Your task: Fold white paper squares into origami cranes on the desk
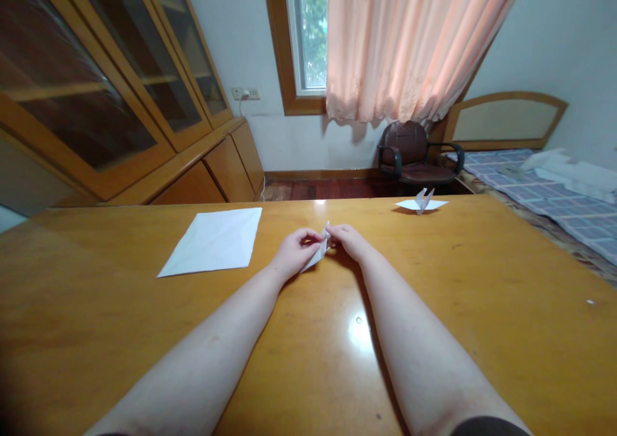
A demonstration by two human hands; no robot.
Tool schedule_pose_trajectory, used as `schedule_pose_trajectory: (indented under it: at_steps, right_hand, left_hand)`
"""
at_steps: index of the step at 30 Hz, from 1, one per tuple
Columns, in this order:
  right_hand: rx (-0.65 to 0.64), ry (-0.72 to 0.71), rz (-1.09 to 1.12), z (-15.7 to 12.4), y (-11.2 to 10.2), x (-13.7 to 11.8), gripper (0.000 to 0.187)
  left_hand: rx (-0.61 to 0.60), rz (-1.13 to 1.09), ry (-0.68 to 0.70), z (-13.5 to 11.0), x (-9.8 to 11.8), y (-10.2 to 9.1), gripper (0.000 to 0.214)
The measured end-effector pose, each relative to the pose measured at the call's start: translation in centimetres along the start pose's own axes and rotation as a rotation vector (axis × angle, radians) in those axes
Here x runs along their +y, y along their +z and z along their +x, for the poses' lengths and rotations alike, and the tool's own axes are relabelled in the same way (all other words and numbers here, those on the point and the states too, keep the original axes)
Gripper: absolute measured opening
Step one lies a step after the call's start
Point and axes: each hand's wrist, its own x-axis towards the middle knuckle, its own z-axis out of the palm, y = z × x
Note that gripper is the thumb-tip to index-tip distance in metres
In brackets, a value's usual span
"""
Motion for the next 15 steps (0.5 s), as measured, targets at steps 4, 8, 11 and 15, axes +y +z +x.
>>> schedule_pose_trajectory:
  at_steps: [4, 8, 11, 15]
  right_hand:
    - [-0.039, 0.085, -0.083, 0.1, 0.0, 0.2, 0.035]
    - [0.011, 0.074, -0.12, 0.3, 0.2, 0.3, 0.032]
    - [0.09, 0.051, -0.114, 0.4, 0.3, 0.2, 0.032]
    - [0.165, 0.047, -0.113, 0.3, 0.4, 0.0, 0.037]
  left_hand:
    - [0.009, 0.265, 0.124, -0.1, 0.4, -0.5, 0.009]
    - [0.165, 0.457, 0.157, 0.1, 0.1, -1.1, 0.041]
    - [0.342, 0.411, 0.016, 0.5, -0.6, -1.4, 0.07]
    - [0.361, 0.031, -0.183, 1.0, -1.3, -1.3, 0.081]
